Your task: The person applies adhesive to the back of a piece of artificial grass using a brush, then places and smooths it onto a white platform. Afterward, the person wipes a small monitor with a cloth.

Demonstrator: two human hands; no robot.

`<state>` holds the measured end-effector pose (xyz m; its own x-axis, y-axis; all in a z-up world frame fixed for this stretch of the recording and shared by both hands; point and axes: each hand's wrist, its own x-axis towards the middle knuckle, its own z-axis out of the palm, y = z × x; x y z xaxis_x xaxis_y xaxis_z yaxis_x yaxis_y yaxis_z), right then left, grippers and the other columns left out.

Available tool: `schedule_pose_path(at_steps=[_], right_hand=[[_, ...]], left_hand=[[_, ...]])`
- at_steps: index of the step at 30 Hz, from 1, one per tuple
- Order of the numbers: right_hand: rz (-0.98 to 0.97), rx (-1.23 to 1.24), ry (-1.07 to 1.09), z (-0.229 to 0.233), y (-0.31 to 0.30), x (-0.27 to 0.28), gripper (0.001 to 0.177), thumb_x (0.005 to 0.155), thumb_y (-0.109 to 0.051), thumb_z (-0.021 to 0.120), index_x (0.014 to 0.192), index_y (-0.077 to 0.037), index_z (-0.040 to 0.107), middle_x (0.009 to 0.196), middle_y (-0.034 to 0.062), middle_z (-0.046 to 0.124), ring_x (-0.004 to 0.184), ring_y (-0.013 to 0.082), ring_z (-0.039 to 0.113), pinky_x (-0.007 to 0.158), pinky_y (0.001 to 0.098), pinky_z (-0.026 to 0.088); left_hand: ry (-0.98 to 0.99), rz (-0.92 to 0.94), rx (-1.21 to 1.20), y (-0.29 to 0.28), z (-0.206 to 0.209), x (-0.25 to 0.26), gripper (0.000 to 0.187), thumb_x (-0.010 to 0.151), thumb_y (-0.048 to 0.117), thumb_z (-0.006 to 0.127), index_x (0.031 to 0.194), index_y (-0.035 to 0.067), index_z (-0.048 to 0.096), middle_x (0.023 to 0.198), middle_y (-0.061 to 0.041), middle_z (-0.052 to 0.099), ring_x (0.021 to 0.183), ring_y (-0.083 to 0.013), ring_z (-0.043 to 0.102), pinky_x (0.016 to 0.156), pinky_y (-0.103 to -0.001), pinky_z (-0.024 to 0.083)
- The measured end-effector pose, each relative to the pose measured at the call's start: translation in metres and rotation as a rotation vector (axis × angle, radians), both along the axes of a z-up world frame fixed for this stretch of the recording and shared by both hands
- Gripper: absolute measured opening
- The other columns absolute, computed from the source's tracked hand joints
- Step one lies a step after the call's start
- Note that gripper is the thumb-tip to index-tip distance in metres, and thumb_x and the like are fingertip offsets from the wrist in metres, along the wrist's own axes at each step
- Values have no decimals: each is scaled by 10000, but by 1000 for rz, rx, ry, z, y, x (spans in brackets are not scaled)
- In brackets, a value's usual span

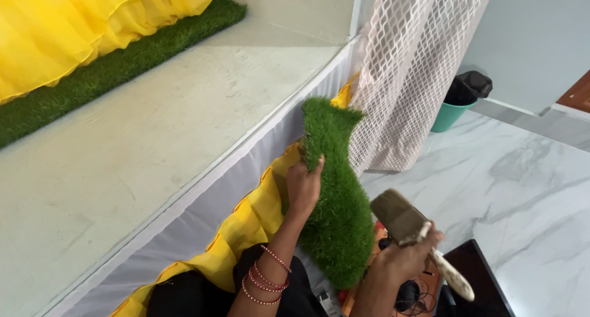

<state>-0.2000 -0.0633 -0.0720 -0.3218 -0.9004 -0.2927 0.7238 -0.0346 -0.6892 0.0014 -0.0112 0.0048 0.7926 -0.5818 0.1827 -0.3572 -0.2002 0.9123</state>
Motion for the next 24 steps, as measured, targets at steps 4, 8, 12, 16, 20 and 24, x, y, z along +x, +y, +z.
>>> schedule_pose_path(at_steps=[4,8,12,16,20,24], right_hand=[[298,103,203,22,9,13,433,1002,-357,547,1289,-57,669,1312,124,643,1247,247,617,1067,403,533],[469,-146,438,39,29,41,391,1001,-382,622,1210,-66,720,1276,177,696,1203,245,660,1083,398,524],[510,-223,482,58,50,41,470,970,-453,610,1223,-76,733,1288,185,700,1192,243,658,1068,382,512],[487,-187,20,73,52,30,516,967,-474,625,1190,-16,709,1303,172,676,1171,232,624,982,367,605],[311,1,67,72,45,15,497,986,-486,577,1214,-67,717,1237,186,676,1109,221,661,857,322,661],[176,-123,258,55,36,7,473,1015,-463,611,1223,-48,698,1245,201,687,1098,232,705,825,297,641]], left_hand=[[591,140,-80,-16,-27,24,377,1014,347,639,1128,-12,635,977,-153,611,864,-222,526,797,-439,419],[787,171,-232,-30,-63,38,589,942,307,670,1432,11,532,1493,-127,557,1371,-238,484,1156,-439,327],[931,187,-186,-36,-82,46,644,967,336,671,1493,16,483,1622,-153,390,1513,-257,330,1232,-468,221],[953,122,-234,-31,-82,48,637,943,344,640,1494,46,520,1648,-155,358,1541,-274,269,1243,-519,162],[1030,102,-218,-28,-75,44,666,996,348,626,1549,51,402,1689,-182,214,1580,-296,161,1247,-596,87],[1015,60,-228,-27,-68,42,634,973,341,605,1538,91,467,1689,-139,218,1577,-268,140,1250,-585,67]])
